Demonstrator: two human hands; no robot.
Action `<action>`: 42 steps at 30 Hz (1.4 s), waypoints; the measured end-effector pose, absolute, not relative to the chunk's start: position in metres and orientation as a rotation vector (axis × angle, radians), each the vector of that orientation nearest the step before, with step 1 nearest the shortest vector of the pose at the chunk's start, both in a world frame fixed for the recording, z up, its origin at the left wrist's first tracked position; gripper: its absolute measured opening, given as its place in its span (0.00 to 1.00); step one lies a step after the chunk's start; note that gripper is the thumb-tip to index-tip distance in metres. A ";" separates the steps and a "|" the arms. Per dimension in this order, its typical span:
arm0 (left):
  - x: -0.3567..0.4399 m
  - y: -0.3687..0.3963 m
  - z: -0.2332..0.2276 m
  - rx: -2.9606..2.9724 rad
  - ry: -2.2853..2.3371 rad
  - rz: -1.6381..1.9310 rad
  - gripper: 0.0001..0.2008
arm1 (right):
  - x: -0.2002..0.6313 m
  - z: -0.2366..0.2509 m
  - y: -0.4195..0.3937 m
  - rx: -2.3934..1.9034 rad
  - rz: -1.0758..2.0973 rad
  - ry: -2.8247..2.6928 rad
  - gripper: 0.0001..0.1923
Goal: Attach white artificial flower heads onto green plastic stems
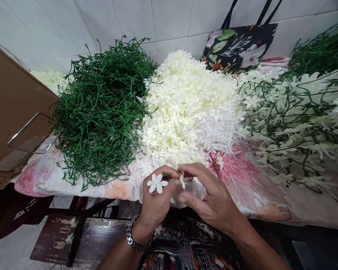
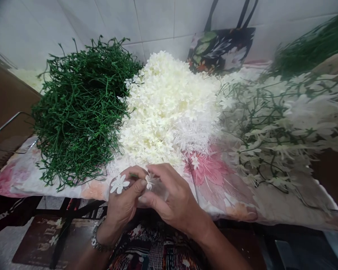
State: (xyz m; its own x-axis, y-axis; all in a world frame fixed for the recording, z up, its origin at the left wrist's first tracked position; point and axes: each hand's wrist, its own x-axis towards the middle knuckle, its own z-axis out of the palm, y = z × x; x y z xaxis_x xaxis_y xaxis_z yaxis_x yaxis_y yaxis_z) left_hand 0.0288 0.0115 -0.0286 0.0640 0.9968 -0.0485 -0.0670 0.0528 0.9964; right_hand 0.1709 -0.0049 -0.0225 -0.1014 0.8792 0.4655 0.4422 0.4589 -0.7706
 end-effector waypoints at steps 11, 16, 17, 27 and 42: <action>0.021 0.008 -0.012 1.469 1.123 0.927 0.12 | 0.177 -0.023 -0.009 -1.198 0.602 -1.565 0.05; 0.020 0.008 -0.012 1.679 1.093 0.861 0.11 | 0.185 -0.014 -0.009 -1.140 0.711 -1.576 0.05; 0.019 0.008 -0.013 1.708 1.077 0.864 0.11 | 0.186 -0.012 -0.008 -1.124 0.710 -1.592 0.05; 0.018 0.004 -0.015 1.916 1.026 0.837 0.11 | 0.187 -0.005 -0.007 -1.131 0.632 -1.779 0.06; 0.033 0.010 -0.028 2.081 1.019 0.930 0.13 | 0.185 -0.026 -0.006 -1.212 0.453 -1.872 0.08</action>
